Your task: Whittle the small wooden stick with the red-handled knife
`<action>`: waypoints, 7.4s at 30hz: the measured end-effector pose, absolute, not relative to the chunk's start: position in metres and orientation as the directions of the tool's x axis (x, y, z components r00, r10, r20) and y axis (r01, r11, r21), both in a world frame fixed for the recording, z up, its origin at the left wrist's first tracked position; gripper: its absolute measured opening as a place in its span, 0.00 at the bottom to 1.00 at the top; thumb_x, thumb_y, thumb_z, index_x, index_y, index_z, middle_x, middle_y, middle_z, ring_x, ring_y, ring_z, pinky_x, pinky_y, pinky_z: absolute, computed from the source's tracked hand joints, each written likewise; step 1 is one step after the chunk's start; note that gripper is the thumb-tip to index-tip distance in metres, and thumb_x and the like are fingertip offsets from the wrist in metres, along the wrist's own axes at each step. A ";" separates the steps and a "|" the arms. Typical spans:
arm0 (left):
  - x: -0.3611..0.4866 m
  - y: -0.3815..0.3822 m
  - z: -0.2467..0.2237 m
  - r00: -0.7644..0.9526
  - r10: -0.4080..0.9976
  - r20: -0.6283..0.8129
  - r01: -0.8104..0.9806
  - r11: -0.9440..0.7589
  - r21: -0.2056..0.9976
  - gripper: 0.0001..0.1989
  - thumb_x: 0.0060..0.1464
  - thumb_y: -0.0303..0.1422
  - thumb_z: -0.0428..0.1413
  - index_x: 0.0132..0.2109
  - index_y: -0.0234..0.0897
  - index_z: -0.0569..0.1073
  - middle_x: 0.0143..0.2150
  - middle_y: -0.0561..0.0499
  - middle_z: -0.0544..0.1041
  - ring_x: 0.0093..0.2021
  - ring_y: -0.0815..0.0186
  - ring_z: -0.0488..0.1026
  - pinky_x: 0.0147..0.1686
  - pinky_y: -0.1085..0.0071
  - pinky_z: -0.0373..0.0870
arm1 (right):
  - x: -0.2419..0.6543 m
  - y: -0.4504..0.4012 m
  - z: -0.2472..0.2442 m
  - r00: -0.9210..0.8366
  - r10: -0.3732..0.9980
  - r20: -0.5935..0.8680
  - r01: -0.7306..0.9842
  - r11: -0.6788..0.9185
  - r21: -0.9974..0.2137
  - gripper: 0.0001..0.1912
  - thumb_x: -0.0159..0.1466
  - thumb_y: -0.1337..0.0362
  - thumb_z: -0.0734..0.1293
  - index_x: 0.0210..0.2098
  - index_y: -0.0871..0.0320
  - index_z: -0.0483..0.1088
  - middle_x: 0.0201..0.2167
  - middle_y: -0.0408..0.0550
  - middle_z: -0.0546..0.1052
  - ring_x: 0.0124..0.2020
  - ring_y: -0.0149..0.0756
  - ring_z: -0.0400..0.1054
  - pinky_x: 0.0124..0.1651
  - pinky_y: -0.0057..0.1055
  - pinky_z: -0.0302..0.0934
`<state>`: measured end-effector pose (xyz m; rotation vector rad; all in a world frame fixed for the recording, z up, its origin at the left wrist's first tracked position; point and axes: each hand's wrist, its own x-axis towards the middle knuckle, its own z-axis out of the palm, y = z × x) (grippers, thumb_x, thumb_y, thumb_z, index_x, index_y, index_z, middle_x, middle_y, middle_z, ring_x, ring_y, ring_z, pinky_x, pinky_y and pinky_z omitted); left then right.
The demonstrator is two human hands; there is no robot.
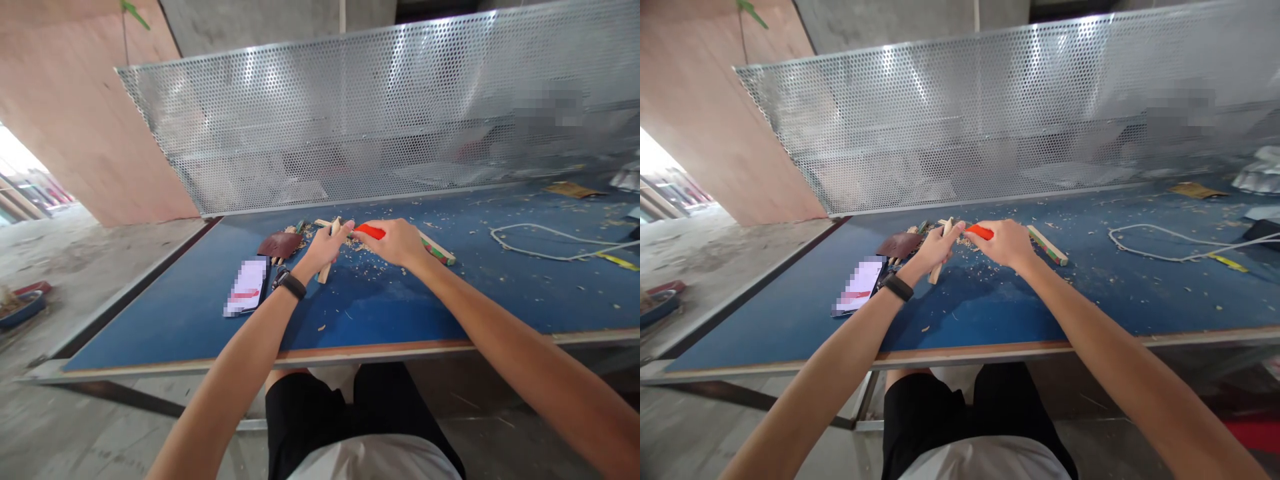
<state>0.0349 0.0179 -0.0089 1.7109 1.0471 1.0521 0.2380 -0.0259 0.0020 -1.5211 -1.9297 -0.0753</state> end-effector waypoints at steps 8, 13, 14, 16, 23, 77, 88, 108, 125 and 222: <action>0.031 0.018 -0.008 0.388 0.901 0.192 0.113 -0.253 0.961 0.28 0.53 0.61 0.65 0.31 0.41 0.69 0.18 0.56 0.61 0.17 0.72 0.56 0.21 0.68 0.49 | 0.243 -0.021 -0.003 -0.213 0.878 0.428 0.833 0.392 -0.391 0.28 0.67 0.35 0.67 0.48 0.47 0.86 0.36 0.50 0.86 0.36 0.48 0.77 0.36 0.38 0.59; 0.031 0.015 -0.001 0.454 0.879 0.147 -0.025 -0.152 0.988 0.31 0.52 0.62 0.65 0.29 0.43 0.62 0.19 0.59 0.57 0.17 0.74 0.54 0.20 0.68 0.48 | 0.237 -0.018 -0.008 -0.201 0.875 0.440 0.824 0.394 -0.406 0.30 0.67 0.33 0.65 0.49 0.47 0.86 0.35 0.49 0.85 0.36 0.48 0.77 0.35 0.38 0.58; 0.031 0.015 0.000 0.480 0.868 0.128 -0.049 -0.120 0.992 0.31 0.54 0.63 0.64 0.29 0.42 0.61 0.20 0.58 0.57 0.17 0.74 0.54 0.21 0.68 0.49 | 0.238 -0.018 -0.007 -0.199 0.877 0.437 0.819 0.394 -0.418 0.30 0.67 0.33 0.65 0.49 0.48 0.86 0.34 0.49 0.85 0.34 0.47 0.76 0.35 0.37 0.57; 0.032 0.016 0.002 0.519 0.849 0.094 -0.103 -0.047 0.994 0.30 0.60 0.62 0.57 0.29 0.42 0.61 0.21 0.57 0.58 0.17 0.73 0.54 0.20 0.68 0.50 | 0.241 -0.019 -0.006 -0.192 0.879 0.436 0.803 0.396 -0.446 0.29 0.67 0.34 0.65 0.45 0.49 0.85 0.32 0.48 0.83 0.32 0.44 0.74 0.34 0.37 0.56; 0.033 0.027 -0.003 0.342 0.929 0.138 -0.232 -0.059 0.971 0.18 0.68 0.48 0.52 0.35 0.40 0.67 0.24 0.55 0.63 0.20 0.71 0.61 0.20 0.71 0.57 | 0.249 -0.014 -0.006 -0.120 0.891 0.439 0.827 0.334 -0.452 0.31 0.69 0.32 0.61 0.38 0.51 0.80 0.30 0.50 0.81 0.30 0.45 0.71 0.32 0.37 0.53; 0.039 0.023 0.002 0.224 0.934 0.278 -0.212 -0.231 0.949 0.17 0.74 0.47 0.49 0.39 0.40 0.64 0.27 0.58 0.61 0.24 0.73 0.61 0.27 0.74 0.61 | 0.255 -0.005 -0.016 -0.129 0.851 0.509 0.714 0.435 -0.548 0.27 0.72 0.37 0.63 0.48 0.50 0.81 0.36 0.50 0.84 0.35 0.45 0.74 0.37 0.39 0.59; 0.037 0.025 -0.001 0.357 0.929 0.097 -0.302 0.016 0.953 0.14 0.71 0.41 0.44 0.39 0.39 0.67 0.25 0.57 0.60 0.19 0.73 0.55 0.19 0.75 0.50 | 0.247 -0.013 -0.011 -0.185 0.784 0.593 0.658 0.547 -0.518 0.27 0.72 0.38 0.64 0.48 0.51 0.81 0.38 0.49 0.85 0.36 0.45 0.76 0.39 0.39 0.62; 0.021 0.012 0.005 0.432 0.801 0.413 0.243 -0.545 0.802 0.23 0.64 0.52 0.61 0.32 0.40 0.66 0.26 0.54 0.64 0.27 0.69 0.57 0.28 0.69 0.54 | 0.249 -0.022 -0.002 -0.260 0.808 0.529 0.724 0.526 -0.447 0.24 0.71 0.40 0.64 0.43 0.51 0.83 0.36 0.48 0.85 0.34 0.43 0.74 0.37 0.37 0.60; 0.014 0.014 0.005 0.478 0.782 0.400 0.319 -0.579 0.751 0.28 0.63 0.56 0.60 0.28 0.41 0.62 0.26 0.54 0.59 0.28 0.67 0.52 0.28 0.66 0.48 | 0.251 -0.015 -0.009 -0.261 0.823 0.504 0.761 0.496 -0.417 0.25 0.70 0.40 0.66 0.51 0.47 0.85 0.37 0.49 0.86 0.36 0.46 0.77 0.37 0.39 0.62; 0.018 0.014 0.002 0.422 0.887 0.185 0.460 -0.385 0.800 0.29 0.63 0.59 0.54 0.29 0.42 0.58 0.23 0.55 0.60 0.26 0.67 0.56 0.29 0.66 0.52 | 0.247 -0.022 0.001 -0.281 0.876 0.392 0.745 0.457 -0.486 0.26 0.71 0.42 0.64 0.52 0.50 0.85 0.37 0.48 0.86 0.35 0.46 0.78 0.36 0.39 0.63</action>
